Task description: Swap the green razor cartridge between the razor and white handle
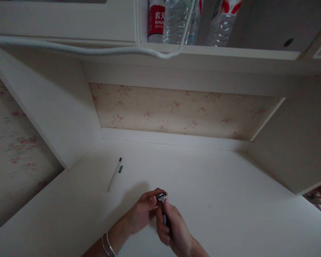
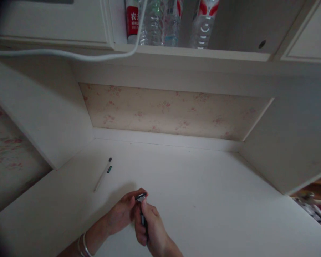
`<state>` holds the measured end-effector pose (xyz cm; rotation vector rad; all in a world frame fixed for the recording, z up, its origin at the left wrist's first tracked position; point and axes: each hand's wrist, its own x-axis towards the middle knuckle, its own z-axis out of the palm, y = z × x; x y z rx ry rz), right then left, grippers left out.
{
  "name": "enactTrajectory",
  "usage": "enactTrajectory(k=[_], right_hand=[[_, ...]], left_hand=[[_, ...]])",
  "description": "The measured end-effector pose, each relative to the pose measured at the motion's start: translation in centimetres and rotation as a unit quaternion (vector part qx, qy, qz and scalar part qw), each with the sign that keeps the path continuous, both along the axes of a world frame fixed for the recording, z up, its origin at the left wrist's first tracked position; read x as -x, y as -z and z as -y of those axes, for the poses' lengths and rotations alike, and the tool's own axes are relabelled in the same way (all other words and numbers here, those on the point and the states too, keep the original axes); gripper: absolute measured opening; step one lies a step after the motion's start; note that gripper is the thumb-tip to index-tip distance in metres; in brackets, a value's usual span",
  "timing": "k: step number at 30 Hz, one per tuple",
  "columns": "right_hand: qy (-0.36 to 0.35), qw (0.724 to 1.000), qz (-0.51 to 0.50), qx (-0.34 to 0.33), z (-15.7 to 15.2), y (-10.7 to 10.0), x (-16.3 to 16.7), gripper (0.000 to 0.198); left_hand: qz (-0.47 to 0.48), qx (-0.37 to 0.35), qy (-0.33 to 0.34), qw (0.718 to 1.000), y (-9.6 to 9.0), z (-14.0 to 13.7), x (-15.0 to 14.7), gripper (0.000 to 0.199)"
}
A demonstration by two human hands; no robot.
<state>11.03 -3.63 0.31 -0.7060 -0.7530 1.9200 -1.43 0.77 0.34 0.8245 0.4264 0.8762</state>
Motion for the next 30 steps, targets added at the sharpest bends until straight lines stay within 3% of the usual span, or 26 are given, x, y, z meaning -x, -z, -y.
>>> enactTrajectory(k=[3,9,19,30], right_hand=[[-0.001,1.000,0.007,0.027,-0.1,0.1,-0.1,0.055],[0.052,0.998,0.024,0.004,-0.3,0.8,0.1,0.057],[0.073,0.995,0.058,-0.017,0.1,0.1,0.6,0.060],[0.089,0.989,0.112,-0.022,-0.1,-0.3,0.2,0.061]], left_hand=[[0.006,0.000,0.004,1.000,0.4,0.0,0.0,0.036],[0.033,0.001,0.015,0.999,1.2,-0.1,-0.1,0.036],[0.053,0.012,0.054,0.997,0.5,-0.1,-0.1,0.039],[0.031,-0.005,0.008,0.999,0.7,-0.1,-0.4,0.040]])
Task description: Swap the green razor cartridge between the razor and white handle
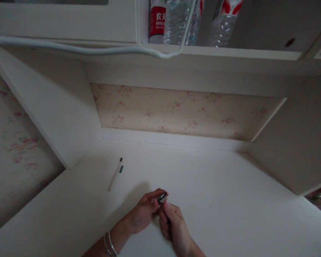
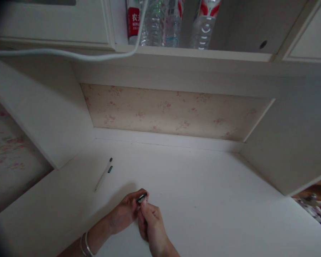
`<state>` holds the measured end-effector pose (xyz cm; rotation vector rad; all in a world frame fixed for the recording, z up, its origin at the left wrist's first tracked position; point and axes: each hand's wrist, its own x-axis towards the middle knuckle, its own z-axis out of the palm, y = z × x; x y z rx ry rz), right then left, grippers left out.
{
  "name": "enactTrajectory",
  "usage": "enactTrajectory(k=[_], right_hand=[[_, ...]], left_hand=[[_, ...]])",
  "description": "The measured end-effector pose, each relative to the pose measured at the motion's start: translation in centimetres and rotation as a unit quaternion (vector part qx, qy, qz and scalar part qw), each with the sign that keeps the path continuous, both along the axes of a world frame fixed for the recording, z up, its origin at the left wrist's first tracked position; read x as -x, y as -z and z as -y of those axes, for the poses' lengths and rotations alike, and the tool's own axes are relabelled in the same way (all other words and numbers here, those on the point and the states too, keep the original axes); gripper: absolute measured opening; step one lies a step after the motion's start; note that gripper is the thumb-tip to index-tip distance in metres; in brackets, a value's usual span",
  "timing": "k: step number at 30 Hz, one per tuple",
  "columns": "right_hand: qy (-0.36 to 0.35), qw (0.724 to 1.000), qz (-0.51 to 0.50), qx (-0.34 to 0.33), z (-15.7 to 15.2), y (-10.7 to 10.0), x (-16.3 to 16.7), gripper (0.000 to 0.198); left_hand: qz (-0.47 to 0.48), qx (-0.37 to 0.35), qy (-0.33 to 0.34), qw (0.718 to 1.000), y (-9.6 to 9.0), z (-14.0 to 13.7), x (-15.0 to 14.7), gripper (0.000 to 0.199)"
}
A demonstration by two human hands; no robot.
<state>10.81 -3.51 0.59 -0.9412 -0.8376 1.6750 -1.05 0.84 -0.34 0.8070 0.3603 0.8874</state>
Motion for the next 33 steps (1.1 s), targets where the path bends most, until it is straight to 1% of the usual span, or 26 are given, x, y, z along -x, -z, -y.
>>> enactTrajectory(k=[3,6,9,13,16,22,28,33], right_hand=[[-0.011,1.000,-0.013,0.010,0.0,-0.1,-0.1,0.061],[-0.038,0.999,-0.028,0.016,0.0,0.1,-0.1,0.060],[-0.049,0.998,-0.041,0.009,0.1,0.5,-0.2,0.058],[-0.054,0.997,-0.057,-0.006,0.2,0.8,-0.4,0.056],[-0.053,0.996,-0.073,-0.013,0.1,0.7,-0.7,0.056],[-0.042,0.996,-0.081,-0.010,-0.1,0.7,-0.9,0.056],[-0.037,0.995,-0.093,-0.007,0.0,1.0,-0.9,0.052],[-0.035,0.995,-0.092,-0.023,0.0,0.9,-0.8,0.049]], left_hand=[[-0.005,-0.004,-0.011,1.000,-0.3,0.1,0.0,0.041],[-0.008,-0.008,-0.014,1.000,-0.7,0.2,0.0,0.041],[0.008,0.011,-0.008,1.000,-0.5,0.1,0.1,0.040],[0.044,0.060,-0.012,0.997,0.5,-0.2,0.4,0.041],[0.061,0.068,-0.016,0.996,0.9,-0.4,0.5,0.039],[0.071,0.061,-0.022,0.995,0.8,-0.5,0.5,0.035],[0.081,0.101,-0.027,0.991,1.1,-0.7,0.6,0.032],[0.081,0.123,-0.034,0.989,0.7,-0.7,0.5,0.032]])
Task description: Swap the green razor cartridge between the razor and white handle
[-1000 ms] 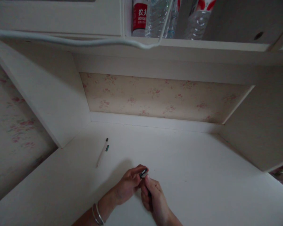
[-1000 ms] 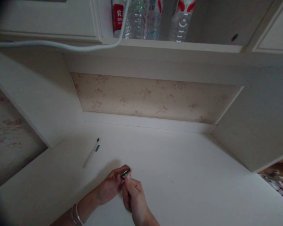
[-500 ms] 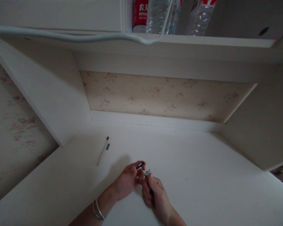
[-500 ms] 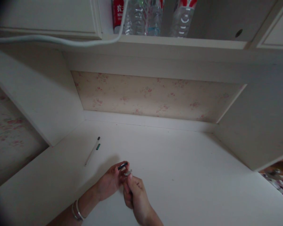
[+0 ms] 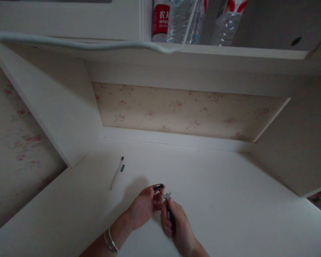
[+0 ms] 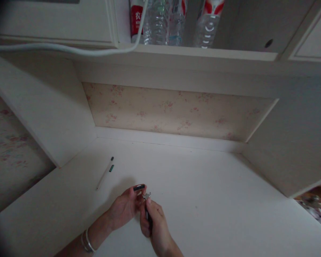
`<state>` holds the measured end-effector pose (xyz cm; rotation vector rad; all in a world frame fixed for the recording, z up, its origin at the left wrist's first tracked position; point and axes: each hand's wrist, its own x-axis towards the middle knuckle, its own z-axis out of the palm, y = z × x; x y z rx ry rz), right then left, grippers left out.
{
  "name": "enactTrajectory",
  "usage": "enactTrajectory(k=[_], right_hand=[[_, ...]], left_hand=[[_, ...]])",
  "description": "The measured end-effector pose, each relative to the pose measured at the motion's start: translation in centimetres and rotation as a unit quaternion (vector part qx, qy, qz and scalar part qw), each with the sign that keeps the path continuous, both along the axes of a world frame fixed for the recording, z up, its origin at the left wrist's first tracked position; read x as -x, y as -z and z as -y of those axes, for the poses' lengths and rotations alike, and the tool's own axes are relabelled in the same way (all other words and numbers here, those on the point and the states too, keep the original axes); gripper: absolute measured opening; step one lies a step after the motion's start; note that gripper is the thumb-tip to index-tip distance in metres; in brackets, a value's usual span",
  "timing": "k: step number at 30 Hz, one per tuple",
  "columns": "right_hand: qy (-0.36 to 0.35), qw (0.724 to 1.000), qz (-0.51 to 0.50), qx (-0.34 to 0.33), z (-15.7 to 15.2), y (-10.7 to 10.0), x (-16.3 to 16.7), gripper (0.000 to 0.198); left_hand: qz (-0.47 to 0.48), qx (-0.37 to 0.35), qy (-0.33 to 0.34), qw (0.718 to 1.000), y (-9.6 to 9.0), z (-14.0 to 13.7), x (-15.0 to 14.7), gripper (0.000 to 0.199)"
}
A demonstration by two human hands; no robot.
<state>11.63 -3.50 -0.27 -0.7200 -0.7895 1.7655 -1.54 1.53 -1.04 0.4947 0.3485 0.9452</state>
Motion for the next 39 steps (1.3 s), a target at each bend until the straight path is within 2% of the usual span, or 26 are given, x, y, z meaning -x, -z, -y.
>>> enactTrajectory(k=[9,15,19,23,26,29,33,39], right_hand=[[0.022,1.000,0.003,-0.010,-0.2,-0.6,0.3,0.044],[0.046,0.998,0.046,0.028,-0.3,-0.4,0.4,0.047],[0.056,0.996,0.061,0.014,-0.5,-0.1,0.3,0.045],[0.100,0.993,0.051,-0.022,-1.0,-0.6,-0.3,0.040],[0.127,0.992,0.000,-0.005,-1.5,-1.2,-1.2,0.039],[0.166,0.985,0.050,-0.006,-2.3,-1.0,-2.2,0.033],[0.231,0.943,0.238,-0.014,-3.4,0.4,-3.6,0.032],[0.254,0.844,0.469,-0.063,-4.1,2.0,-4.9,0.033]], left_hand=[[0.008,0.038,-0.002,0.999,-0.4,0.0,0.1,0.031],[0.022,0.013,0.013,1.000,-0.5,0.0,0.0,0.034],[0.033,0.003,0.016,0.999,-0.7,0.0,0.0,0.035],[0.042,0.009,0.021,0.999,-0.9,0.0,0.1,0.036],[0.039,0.021,0.020,0.999,-1.1,-0.1,0.2,0.036],[0.037,0.023,0.014,0.999,-1.2,-0.1,0.2,0.037],[0.041,0.014,0.003,0.999,-1.3,-0.2,0.1,0.036],[0.050,0.012,0.005,0.999,-1.4,-0.1,0.1,0.036]])
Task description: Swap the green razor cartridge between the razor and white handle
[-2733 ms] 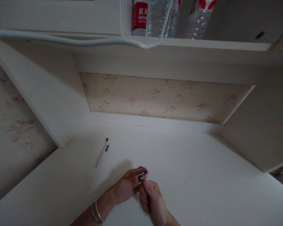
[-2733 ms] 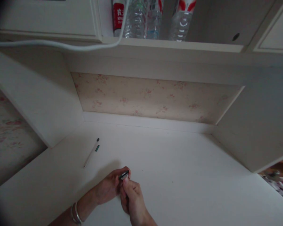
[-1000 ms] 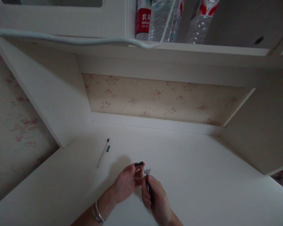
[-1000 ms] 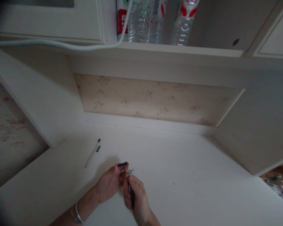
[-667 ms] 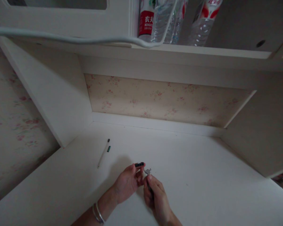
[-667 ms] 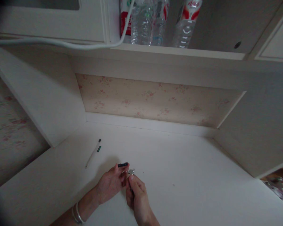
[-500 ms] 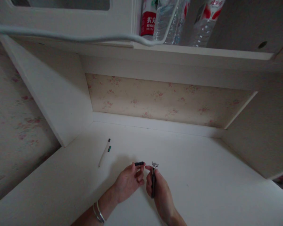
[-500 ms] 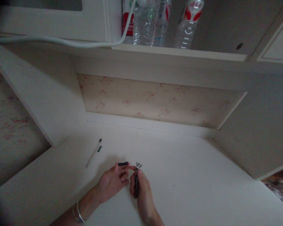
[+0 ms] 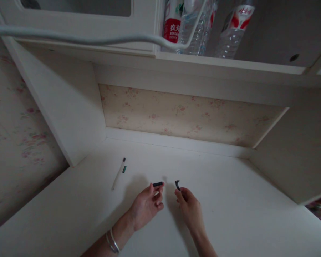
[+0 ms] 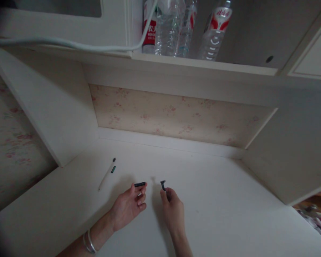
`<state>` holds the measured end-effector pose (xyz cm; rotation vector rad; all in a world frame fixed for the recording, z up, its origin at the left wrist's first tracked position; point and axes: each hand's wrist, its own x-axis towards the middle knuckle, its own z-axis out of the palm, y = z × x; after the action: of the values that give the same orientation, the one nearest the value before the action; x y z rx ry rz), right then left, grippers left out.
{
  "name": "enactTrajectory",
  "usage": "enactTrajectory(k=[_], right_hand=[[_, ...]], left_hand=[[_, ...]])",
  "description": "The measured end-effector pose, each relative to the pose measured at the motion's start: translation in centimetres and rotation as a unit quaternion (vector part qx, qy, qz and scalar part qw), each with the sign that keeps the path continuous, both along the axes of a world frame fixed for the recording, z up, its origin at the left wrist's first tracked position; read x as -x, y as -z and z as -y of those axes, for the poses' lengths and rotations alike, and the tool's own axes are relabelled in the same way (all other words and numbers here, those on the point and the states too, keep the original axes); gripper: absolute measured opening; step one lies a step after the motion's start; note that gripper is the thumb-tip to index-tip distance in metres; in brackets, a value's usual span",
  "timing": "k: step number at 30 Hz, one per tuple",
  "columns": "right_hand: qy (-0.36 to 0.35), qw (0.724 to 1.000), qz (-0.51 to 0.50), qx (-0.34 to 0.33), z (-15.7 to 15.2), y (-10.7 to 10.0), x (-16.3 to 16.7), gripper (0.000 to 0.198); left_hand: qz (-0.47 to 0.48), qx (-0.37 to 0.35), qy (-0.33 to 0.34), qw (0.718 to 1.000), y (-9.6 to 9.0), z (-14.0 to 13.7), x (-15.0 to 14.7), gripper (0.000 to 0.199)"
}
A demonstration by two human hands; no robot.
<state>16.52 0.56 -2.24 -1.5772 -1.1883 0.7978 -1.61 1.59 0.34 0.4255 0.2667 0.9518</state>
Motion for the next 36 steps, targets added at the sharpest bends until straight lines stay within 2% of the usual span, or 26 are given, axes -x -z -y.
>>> enactTrajectory(k=[3,7,11,13,17,18,20,23,27,32,36], right_hand=[[0.001,0.996,0.080,-0.026,0.0,0.0,0.3,0.031],[-0.017,0.992,0.120,-0.043,0.1,-0.2,1.3,0.029],[-0.019,0.985,0.170,-0.023,0.0,-0.6,2.0,0.026],[-0.019,0.982,0.185,-0.018,-0.1,-0.7,2.1,0.025],[-0.018,0.982,0.185,-0.017,-0.2,-0.7,2.1,0.024],[-0.019,0.983,0.184,-0.019,-0.2,-0.6,2.1,0.023],[-0.019,0.983,0.178,-0.026,-0.3,-0.5,2.1,0.022],[-0.013,0.990,0.134,-0.038,-0.4,-0.4,2.0,0.026],[-0.037,0.998,0.007,-0.047,-0.2,-0.7,1.8,0.037],[-0.153,0.979,-0.131,-0.041,0.6,-1.9,2.0,0.034],[-0.175,0.963,-0.207,-0.016,1.0,-2.7,2.5,0.028]], left_hand=[[-0.009,-0.005,0.000,1.000,0.1,0.1,0.0,0.036],[-0.032,-0.031,-0.009,0.999,0.6,0.1,-0.1,0.034],[-0.128,-0.127,-0.039,0.983,0.5,0.1,-0.4,0.035],[-0.228,-0.206,-0.086,0.948,0.2,0.2,-0.5,0.035],[-0.395,-0.343,-0.173,0.835,-0.4,0.6,-0.3,0.036],[-0.414,-0.357,-0.186,0.817,-0.4,0.7,-0.1,0.037],[-0.432,-0.364,-0.209,0.798,-0.3,0.9,0.1,0.039],[-0.430,-0.351,-0.235,0.797,0.3,0.9,0.5,0.040],[-0.436,-0.333,-0.267,0.792,1.1,0.4,0.9,0.038],[-0.508,-0.367,-0.270,0.731,1.4,0.0,1.3,0.037],[-0.504,-0.377,-0.259,0.733,1.6,0.1,1.4,0.038]])
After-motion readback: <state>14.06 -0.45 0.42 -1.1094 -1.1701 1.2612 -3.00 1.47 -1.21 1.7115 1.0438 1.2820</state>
